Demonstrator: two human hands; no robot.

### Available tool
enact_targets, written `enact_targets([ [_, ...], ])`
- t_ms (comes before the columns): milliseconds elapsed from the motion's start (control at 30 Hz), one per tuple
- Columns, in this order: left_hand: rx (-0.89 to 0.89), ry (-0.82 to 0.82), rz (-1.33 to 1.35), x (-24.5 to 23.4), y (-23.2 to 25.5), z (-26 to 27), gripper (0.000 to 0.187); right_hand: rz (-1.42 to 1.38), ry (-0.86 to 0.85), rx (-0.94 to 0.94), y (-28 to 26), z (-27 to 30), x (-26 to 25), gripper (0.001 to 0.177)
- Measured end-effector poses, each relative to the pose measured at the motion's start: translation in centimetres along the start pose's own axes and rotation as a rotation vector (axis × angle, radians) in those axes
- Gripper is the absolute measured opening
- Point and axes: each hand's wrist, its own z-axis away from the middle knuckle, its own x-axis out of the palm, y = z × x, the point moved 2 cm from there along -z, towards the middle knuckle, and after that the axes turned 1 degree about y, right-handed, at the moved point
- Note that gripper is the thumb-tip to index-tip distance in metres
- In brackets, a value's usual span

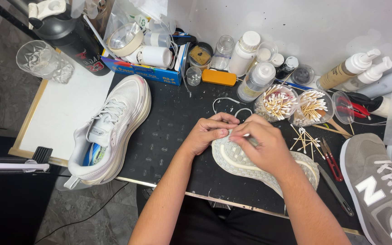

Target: The person uses a cotton swab to clean the textured sole of a white sneaker. They repeatedly dip the swab into a small container of liquid and scrub the grooves of the shoe's outsole. The person rotates the shoe to access different areas of the sole during the cleaning process.

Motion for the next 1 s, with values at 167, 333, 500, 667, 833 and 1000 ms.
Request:
enact_targets([
  [167,-0.006,0.012,-0.026,0.1,0.0,0.1,0.033,-0.039,-0.011,0.002,0.0,-0.1,0.0,0.013],
  [333,0.01,0.0,-0.042,0.2,0.0,0.2,0.034,-0.029,-0.051,-0.033,-0.3,0.0,0.4,0.012],
  [500,0.005,0.019,-0.038,0.2,0.0,0.2,0.034,-0.067,0.003,0.054,0.1,0.1,0.1,0.013],
  [667,-0.008,0.034,-0.036,0.1,-0.2,0.3,0.032,-0.094,-0.025,0.004,0.1,0.3,0.4,0.013],
  [833,-0.031,0.07,-0.243,1.5,2.5,1.0,0.027,-0.207,0.132,-0.003,1.7,2.3,-1.2,0.012],
  [1000,0.03,0.03,-0.753,7.1,8.3,4.8,0.083,-0.447,0.521,0.211,5.5,8.4,-5.6,0.015],
])
